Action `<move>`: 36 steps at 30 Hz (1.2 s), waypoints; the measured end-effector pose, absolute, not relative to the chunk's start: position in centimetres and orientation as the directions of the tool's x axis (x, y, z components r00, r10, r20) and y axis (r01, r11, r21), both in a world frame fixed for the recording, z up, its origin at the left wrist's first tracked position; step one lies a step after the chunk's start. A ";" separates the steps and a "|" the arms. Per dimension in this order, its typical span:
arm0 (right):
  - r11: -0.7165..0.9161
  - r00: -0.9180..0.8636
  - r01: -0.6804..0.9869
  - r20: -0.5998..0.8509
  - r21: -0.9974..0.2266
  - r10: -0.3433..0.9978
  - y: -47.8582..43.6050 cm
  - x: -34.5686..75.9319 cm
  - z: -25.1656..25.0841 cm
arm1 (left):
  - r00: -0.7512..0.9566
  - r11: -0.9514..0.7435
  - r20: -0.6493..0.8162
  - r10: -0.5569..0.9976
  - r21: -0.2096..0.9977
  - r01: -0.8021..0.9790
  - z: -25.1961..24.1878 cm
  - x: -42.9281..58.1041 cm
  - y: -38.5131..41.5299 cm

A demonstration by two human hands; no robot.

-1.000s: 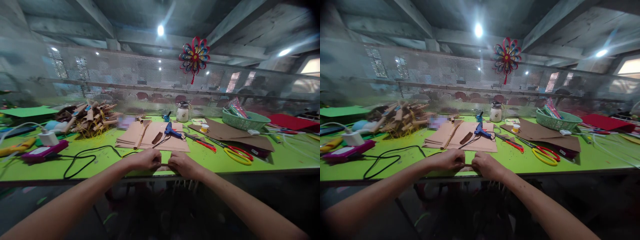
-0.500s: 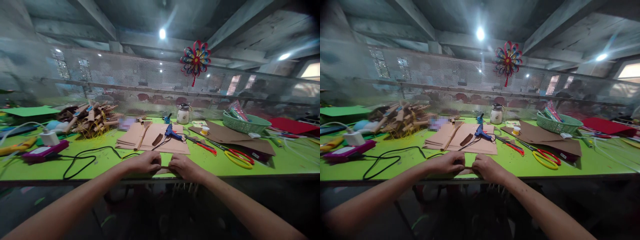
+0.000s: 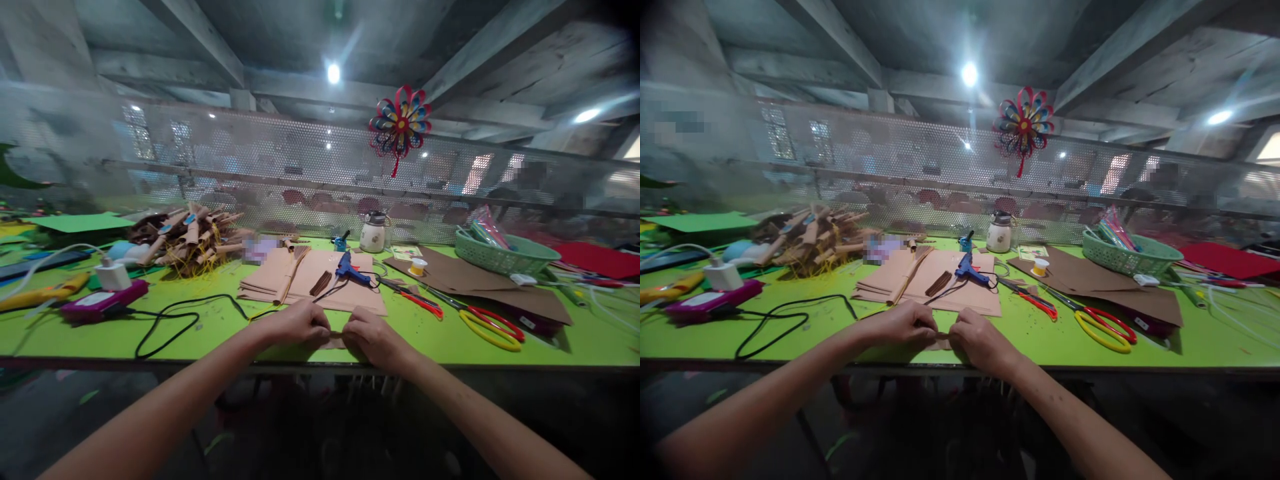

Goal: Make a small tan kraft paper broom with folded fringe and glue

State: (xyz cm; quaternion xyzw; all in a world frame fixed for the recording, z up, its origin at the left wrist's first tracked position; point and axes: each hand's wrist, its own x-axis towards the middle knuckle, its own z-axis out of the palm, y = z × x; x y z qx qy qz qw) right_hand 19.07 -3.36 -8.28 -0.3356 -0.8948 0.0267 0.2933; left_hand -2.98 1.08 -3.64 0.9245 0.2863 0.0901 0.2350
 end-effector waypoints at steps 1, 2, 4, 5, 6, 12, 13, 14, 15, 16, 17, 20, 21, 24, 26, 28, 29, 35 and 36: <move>0.777 -0.611 0.587 0.504 -0.230 0.611 -3.1 18.9 -8.1 | 0.819 -0.736 0.046 0.571 0.470 0.487 -3.7 -3.1 1.0; 0.779 -0.618 0.590 0.501 -0.214 0.606 -2.9 18.8 -7.8 | 0.819 -0.748 0.064 0.570 0.453 0.485 -3.6 -3.3 1.1; 0.781 -0.630 0.596 0.495 -0.186 0.598 -2.4 18.5 -7.0 | 0.814 -0.770 0.111 0.570 0.419 0.481 -3.4 -3.7 1.3; 0.782 -0.637 0.597 0.488 -0.178 0.597 -2.2 18.4 -6.5 | 0.810 -0.774 0.128 0.572 0.411 0.482 -3.3 -3.8 1.4; 0.783 -0.645 0.596 0.476 -0.175 0.598 -2.0 18.3 -5.9 | 0.805 -0.772 0.136 0.578 0.410 0.485 -3.2 -3.9 1.6; 0.773 -0.687 0.562 0.354 -0.293 0.634 -2.4 18.9 -4.5 | 0.804 -0.753 0.132 0.580 0.465 0.466 -3.8 -3.5 1.0; 0.768 -0.679 0.554 0.360 -0.321 0.640 -2.6 19.2 -4.8 | 0.803 -0.759 0.155 0.576 0.465 0.455 -4.1 -3.2 0.6; 0.763 -0.666 0.545 0.374 -0.347 0.646 -2.7 19.5 -5.2 | 0.800 -0.770 0.184 0.571 0.460 0.443 -4.4 -3.0 0.2; 0.759 -0.651 0.537 0.391 -0.369 0.651 -2.9 19.7 -5.6 | 0.796 -0.780 0.213 0.566 0.451 0.434 -4.7 -2.8 -0.1; 0.755 -0.637 0.528 0.406 -0.389 0.655 -3.0 19.9 -6.0 | 0.791 -0.787 0.238 0.564 0.444 0.427 -4.9 -2.7 -0.3; 0.752 -0.626 0.519 0.418 -0.407 0.658 -3.0 20.0 -6.5 | 0.786 -0.789 0.252 0.565 0.443 0.425 -5.1 -2.6 -0.5; 0.747 -0.598 0.493 0.449 -0.446 0.664 -3.2 20.1 -7.5 | 0.771 -0.765 0.243 0.589 0.476 0.434 -5.2 -2.6 -0.4; 0.745 -0.590 0.489 0.457 -0.453 0.665 -3.2 20.0 -7.7 | 0.770 -0.756 0.234 0.594 0.489 0.435 -5.3 -2.6 -0.3; 0.742 -0.574 0.495 0.471 -0.452 0.670 -3.4 19.8 -8.1 | 0.780 -0.751 0.215 0.587 0.506 0.425 -5.3 -2.7 0.1; 0.741 -0.581 0.508 0.460 -0.440 0.671 -3.7 19.7 -8.1 | 0.787 -0.756 0.212 0.580 0.499 0.424 -5.4 -2.7 0.3; 0.740 -0.596 0.521 0.440 -0.425 0.672 -3.9 19.7 -7.9 | 0.791 -0.761 0.206 0.576 0.488 0.428 -5.5 -2.7 0.4; 0.742 -0.604 0.524 0.431 -0.419 0.670 -4.0 19.7 -7.7 | 0.793 -0.763 0.203 0.574 0.485 0.428 -5.5 -2.7 0.4; 0.755 -0.639 0.564 0.402 -0.334 0.656 -4.4 19.8 -7.4 | 0.793 -0.758 0.196 0.577 0.490 0.430 -5.5 -2.8 0.2; 0.758 -0.643 0.573 0.402 -0.312 0.652 -4.4 19.8 -7.5 | 0.793 -0.760 0.198 0.577 0.487 0.431 -5.5 -2.8 0.1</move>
